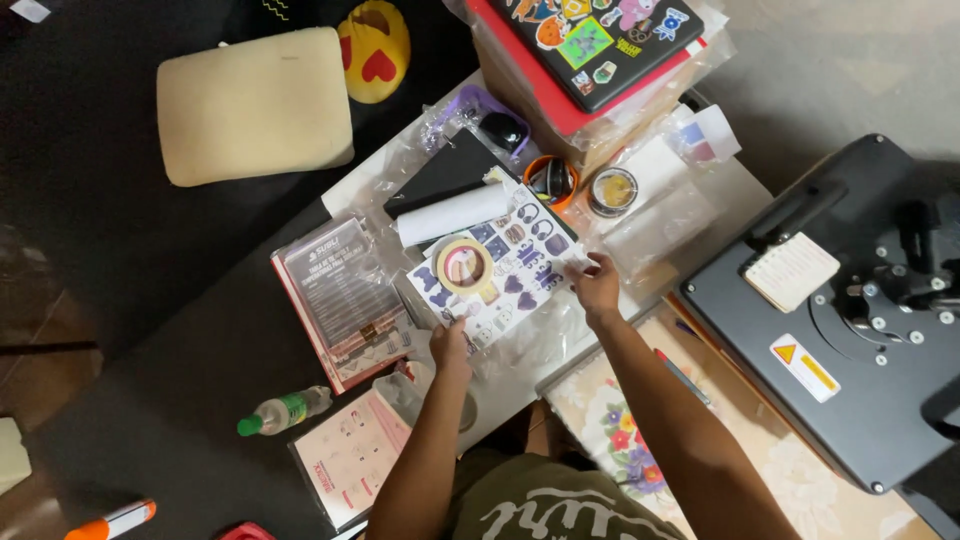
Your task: The person arranges white mugs on a table, places one into a mug press machine, and wipes it with an orange cloth. They then retrieve a sheet of printed designs and scissors, and proceed to cut a design from the sheet.
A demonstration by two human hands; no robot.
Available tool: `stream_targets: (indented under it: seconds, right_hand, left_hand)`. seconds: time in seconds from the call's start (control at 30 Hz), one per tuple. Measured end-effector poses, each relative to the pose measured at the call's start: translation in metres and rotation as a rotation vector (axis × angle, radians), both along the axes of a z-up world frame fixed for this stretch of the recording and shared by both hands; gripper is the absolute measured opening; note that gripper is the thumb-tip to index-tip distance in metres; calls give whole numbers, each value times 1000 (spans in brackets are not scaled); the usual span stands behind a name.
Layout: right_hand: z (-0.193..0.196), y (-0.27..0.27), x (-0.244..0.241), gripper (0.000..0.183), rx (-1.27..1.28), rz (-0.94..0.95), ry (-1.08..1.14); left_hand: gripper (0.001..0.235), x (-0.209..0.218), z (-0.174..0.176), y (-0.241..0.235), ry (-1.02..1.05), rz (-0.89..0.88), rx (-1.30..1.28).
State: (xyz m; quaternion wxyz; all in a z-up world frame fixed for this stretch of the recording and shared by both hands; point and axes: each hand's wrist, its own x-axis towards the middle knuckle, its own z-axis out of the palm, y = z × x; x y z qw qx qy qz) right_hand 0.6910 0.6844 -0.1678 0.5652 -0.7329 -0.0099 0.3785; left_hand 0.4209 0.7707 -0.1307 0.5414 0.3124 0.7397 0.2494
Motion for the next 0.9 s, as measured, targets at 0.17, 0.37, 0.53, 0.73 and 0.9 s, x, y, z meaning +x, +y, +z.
stream_targets:
  seconds: [0.17,0.37,0.53,0.73,0.9]
  right_hand:
    - [28,-16,-34,47,33,-142,83]
    - [39,-24,-71,31,58,-84,210]
    - [23,-18,-82,24,17,-64,186]
    - [12,-10,-83,22,-18,-102,162]
    - [23,-7,-85,20,-5,-129,215]
  left_hand:
    - [70,-11,-5,5,352,-146,381]
    - [57,46,66,67,425,-486,1036]
    - [79,75,80,157,615,-1112,994]
    - [110,98,67,214,802,-1507,658]
    - [114,95,99,220,698,-1510,441]
